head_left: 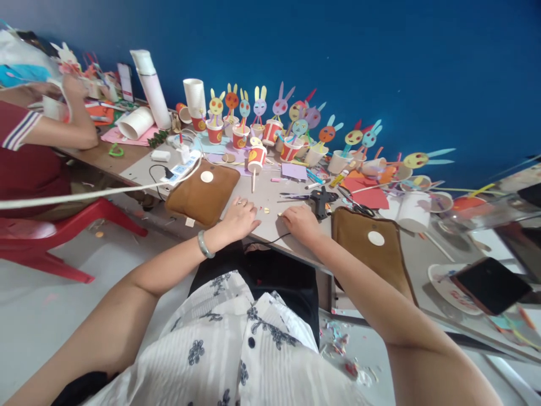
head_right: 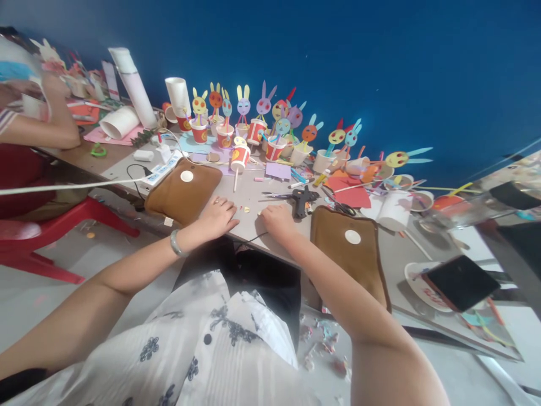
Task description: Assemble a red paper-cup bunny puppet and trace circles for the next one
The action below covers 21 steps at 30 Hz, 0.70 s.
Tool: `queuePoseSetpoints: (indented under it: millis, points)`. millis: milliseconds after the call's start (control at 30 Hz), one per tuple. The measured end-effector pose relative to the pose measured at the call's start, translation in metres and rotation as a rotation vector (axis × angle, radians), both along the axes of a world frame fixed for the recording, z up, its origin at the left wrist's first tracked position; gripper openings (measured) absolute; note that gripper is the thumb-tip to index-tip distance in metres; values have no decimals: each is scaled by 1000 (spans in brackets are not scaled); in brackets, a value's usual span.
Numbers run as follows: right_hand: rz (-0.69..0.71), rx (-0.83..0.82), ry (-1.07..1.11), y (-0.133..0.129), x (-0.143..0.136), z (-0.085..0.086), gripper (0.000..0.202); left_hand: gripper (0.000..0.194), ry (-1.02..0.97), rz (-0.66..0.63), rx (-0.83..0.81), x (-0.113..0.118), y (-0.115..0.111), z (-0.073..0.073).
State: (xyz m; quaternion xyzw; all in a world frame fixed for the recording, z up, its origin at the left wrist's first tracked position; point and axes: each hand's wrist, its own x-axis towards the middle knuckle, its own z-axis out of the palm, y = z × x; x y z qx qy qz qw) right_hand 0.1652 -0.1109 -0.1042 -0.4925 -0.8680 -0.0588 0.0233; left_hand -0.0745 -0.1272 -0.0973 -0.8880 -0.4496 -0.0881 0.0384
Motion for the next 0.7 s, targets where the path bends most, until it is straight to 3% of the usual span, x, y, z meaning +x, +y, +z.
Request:
queuePoseSetpoints:
  millis: [133,267,333,433,700]
  points:
    - [-9,24,26,2,-3,-5,26,39,-6,102,93,-4,2,7]
    - [20,41,60,1,-7,-8,23,39,-51,-159,82,2,-1,0]
    - [43,52,85,-1,-6,-8,23,46,-68,-183,52,7,-2,-6]
    - [73,67,133,-3,-3,-9,24,40,-96,-157,-37,13,2,-10]
    - [97,47,265,-6,6,-14,22,26,-74,-75,-198,26,36,18]
